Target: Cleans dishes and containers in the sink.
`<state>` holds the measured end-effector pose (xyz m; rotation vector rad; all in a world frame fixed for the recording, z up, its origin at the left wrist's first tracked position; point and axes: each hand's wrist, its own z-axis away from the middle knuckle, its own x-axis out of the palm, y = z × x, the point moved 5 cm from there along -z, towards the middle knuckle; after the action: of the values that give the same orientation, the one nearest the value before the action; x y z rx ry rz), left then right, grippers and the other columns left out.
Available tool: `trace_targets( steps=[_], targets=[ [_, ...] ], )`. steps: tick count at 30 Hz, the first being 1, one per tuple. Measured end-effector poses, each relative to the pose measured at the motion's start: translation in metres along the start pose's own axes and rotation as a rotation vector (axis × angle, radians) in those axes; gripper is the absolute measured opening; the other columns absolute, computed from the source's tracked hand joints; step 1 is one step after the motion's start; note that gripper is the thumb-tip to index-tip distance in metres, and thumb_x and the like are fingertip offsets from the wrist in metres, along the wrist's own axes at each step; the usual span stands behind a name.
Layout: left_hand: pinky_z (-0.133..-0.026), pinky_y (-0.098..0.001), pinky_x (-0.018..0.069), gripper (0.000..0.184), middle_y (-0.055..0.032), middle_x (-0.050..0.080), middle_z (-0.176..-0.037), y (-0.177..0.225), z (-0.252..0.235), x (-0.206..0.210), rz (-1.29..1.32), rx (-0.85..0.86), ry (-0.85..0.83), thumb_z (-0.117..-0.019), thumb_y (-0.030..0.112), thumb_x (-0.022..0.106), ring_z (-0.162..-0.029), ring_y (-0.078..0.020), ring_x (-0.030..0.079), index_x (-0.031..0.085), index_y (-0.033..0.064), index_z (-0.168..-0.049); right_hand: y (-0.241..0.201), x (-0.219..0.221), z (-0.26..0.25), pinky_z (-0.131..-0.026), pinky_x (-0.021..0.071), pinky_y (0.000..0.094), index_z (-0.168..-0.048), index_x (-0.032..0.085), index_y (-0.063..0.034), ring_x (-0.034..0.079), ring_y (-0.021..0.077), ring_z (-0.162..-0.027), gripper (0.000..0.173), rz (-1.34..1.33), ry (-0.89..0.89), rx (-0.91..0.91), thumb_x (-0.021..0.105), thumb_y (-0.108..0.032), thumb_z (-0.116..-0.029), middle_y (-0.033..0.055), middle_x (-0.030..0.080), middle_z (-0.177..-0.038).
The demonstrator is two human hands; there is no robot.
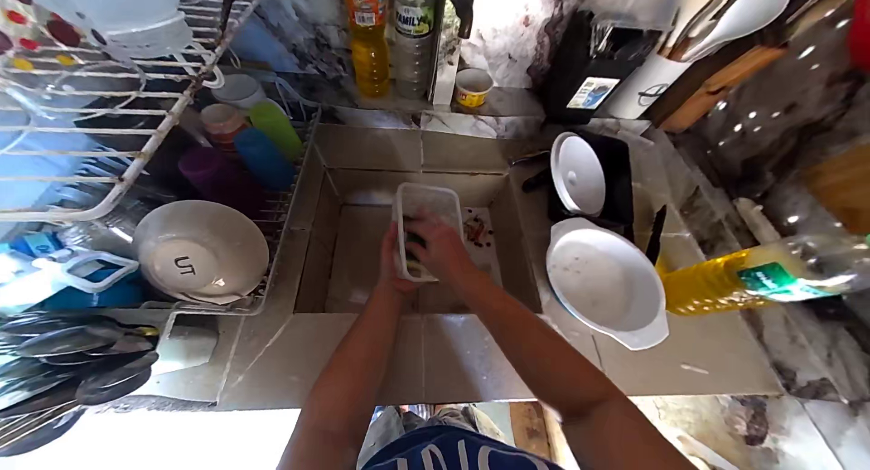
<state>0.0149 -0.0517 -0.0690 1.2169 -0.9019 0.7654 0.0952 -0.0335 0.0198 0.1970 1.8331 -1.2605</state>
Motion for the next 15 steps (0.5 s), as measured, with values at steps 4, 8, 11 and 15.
trace_targets(
  steps=[4, 8, 11, 15],
  targets=[
    [-0.077, -0.0372, 0.0622, 0.047, -0.0039, 0.075, -0.100, 0.002, 0.004, -0.003, -0.080, 0.012, -0.060, -0.1009, 0.056, 0.041, -0.090, -0.0169, 0.073, 0.064, 0.0190, -0.119, 0.010, -0.005, -0.005, -0.108, 0.0451, 0.0566, -0.124, 0.070, 0.0009, 0.057, 0.0450, -0.126, 0.027, 0.182, -0.003, 0.067, 0.059, -0.008, -0.1013, 0.0270, 0.065, -0.127],
    [-0.069, -0.0316, 0.0621, 0.042, -0.0025, 0.075, -0.090, 0.006, 0.003, -0.006, 0.002, 0.040, -0.050, -0.1003, 0.051, 0.043, -0.077, -0.0124, 0.073, 0.068, 0.0195, -0.114, -0.011, 0.010, 0.002, -0.106, 0.0465, 0.0548, -0.118, 0.072, 0.0031, 0.060, 0.0433, -0.122, 0.024, 0.082, -0.123, 0.060, 0.059, -0.009, -0.1021, 0.0264, 0.067, -0.122],
    [-0.075, -0.0366, 0.0622, 0.040, -0.0031, 0.075, -0.092, 0.001, 0.001, -0.002, -0.037, 0.000, -0.047, -0.0936, 0.055, 0.056, -0.085, -0.0158, 0.073, 0.069, 0.0193, -0.103, 0.002, -0.002, -0.025, -0.108, 0.0444, 0.0543, -0.124, 0.071, -0.0003, 0.059, 0.0421, -0.124, 0.027, 0.221, 0.049, 0.049, 0.057, -0.008, -0.1018, 0.0221, 0.070, -0.122],
    [-0.068, -0.0331, 0.0628, 0.036, -0.0043, 0.074, -0.091, 0.009, 0.001, -0.005, -0.119, 0.012, -0.006, -0.0961, 0.040, 0.052, -0.077, -0.0151, 0.073, 0.061, 0.0168, -0.122, 0.014, 0.001, -0.002, -0.103, 0.0470, 0.0596, -0.122, 0.068, 0.0015, 0.059, 0.0463, -0.122, 0.026, 0.269, -0.165, 0.198, 0.061, -0.008, -0.0989, 0.0282, 0.066, -0.119]
  ],
)
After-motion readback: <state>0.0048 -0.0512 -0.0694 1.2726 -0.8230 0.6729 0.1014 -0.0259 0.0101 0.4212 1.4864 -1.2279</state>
